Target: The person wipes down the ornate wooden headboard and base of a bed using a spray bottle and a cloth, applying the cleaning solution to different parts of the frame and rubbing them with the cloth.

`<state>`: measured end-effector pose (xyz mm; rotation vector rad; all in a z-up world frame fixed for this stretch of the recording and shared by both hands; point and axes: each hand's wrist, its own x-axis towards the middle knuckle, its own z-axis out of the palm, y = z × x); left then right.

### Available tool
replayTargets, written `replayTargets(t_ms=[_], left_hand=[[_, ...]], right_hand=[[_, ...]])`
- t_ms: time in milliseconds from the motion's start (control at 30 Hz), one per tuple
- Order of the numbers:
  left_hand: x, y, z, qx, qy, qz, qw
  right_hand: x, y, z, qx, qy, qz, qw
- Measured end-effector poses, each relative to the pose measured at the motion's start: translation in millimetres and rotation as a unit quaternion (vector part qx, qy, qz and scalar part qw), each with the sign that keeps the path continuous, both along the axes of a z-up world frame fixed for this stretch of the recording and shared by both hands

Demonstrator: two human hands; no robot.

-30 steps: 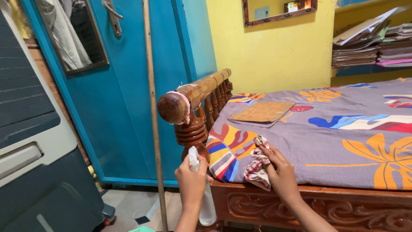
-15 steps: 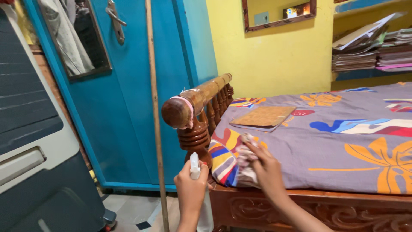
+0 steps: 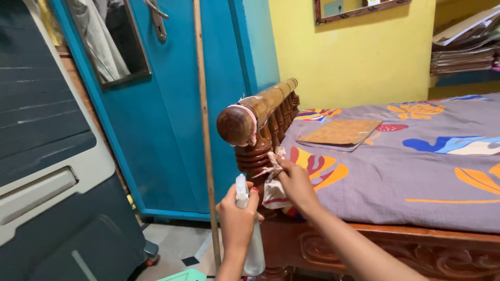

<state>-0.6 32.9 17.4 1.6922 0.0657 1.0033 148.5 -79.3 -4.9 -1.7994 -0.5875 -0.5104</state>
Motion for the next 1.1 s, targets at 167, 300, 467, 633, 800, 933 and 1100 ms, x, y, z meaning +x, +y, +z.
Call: replayTargets(t_ms=[167,300,467,633,800,933,1100], left_hand=[[10,-8,2,-0.016,0.013,-0.030,0.999],[17,-18,-2,0.032,0.027,-0.028,0.999],[25,-26,3,0.029,0.005,-0.017,0.999],[29,-33,4,0.065,0.008,-0.011,0.998],[37,-35,5,0.041,0.007,-0.018,0.999],[40,-37,0,-0.006,0.016,-0.009,1.000],[41,-37,-1,0.028,-0.012,-0.022,0.999]], right_hand=[[27,-34,-62,0.133,-0.032,0.081,0.987],[70,-73,-89,0.334,0.140,0.143,0.921],[75,-89,-98,0.325,0.156,0.194,0.912],[55,-88,-91,0.346,0.183,0.223,0.893],[49,-88,-86,0.337,0.190,0.203,0.899],[47,-88,-87,0.328,0.186,0.199,0.905],[42,-88,-83,0.318,0.177,0.199,0.910]])
